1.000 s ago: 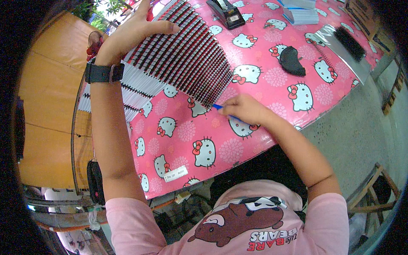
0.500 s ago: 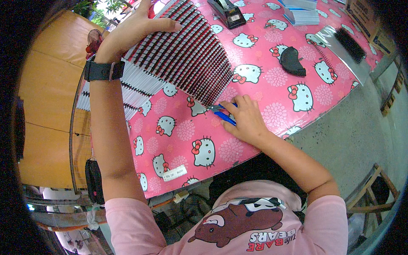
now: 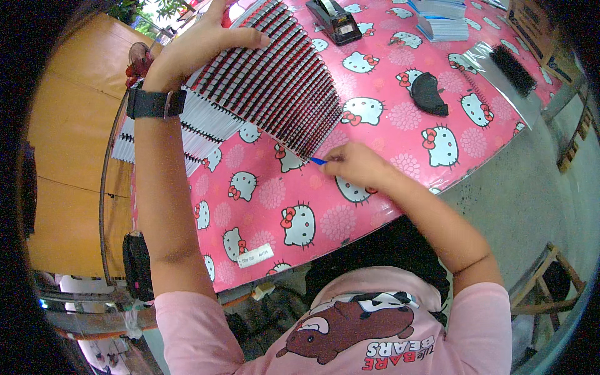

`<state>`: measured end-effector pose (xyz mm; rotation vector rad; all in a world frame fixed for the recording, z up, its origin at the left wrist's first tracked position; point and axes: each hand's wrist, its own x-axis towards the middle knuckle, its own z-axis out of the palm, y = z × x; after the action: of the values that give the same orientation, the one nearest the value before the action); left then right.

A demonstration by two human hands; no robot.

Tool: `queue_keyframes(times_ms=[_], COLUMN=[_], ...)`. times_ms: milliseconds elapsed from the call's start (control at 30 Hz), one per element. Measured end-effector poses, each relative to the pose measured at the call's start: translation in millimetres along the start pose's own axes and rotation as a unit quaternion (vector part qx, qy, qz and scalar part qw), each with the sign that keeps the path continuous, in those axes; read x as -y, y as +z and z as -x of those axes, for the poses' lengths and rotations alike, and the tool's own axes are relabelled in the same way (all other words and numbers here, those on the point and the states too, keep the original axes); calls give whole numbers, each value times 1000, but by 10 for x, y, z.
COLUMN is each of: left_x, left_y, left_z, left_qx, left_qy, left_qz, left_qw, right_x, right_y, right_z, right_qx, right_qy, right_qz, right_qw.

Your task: The person uses a pair of blue pliers to trim the wire ends of spiral-bound notebooks, then picks up individual small blue notebooks from a stack and manually inserts spiral wire coils into their punched edges.

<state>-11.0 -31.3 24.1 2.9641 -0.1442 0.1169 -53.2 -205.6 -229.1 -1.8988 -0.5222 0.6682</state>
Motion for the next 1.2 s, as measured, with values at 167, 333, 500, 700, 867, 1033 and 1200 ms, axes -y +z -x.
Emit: queue_keyframes(times_ms=[167, 333, 500, 700, 867, 1033, 1200], left_x=[10, -75, 7, 58, 140, 68, -26], left_y=[9, -55, -4, 22, 50, 43, -33], left_z=[16, 123, -3, -17, -46, -19, 59], left_qx=[22, 21, -5, 19, -40, -15, 34], left_qy=[-22, 57, 26, 3, 68, 50, 58], left_qz=[48, 107, 80, 97, 31, 40, 108], left_qw=[998, 992, 996, 995, 996, 998, 992], right_x=[-91, -170, -195, -46, 145, -81, -123], right_y=[267, 329, 328, 44, -325, 59, 218], right_z=[188, 175, 145, -9, -241, 10, 155], right_qx=[-193, -248, -235, -79, 175, -40, -197], right_qy=[-164, -198, -221, -121, 206, -102, -165], right_qz=[299, 308, 293, 177, -160, 185, 316], right_qw=[920, 897, 900, 974, 949, 977, 913])
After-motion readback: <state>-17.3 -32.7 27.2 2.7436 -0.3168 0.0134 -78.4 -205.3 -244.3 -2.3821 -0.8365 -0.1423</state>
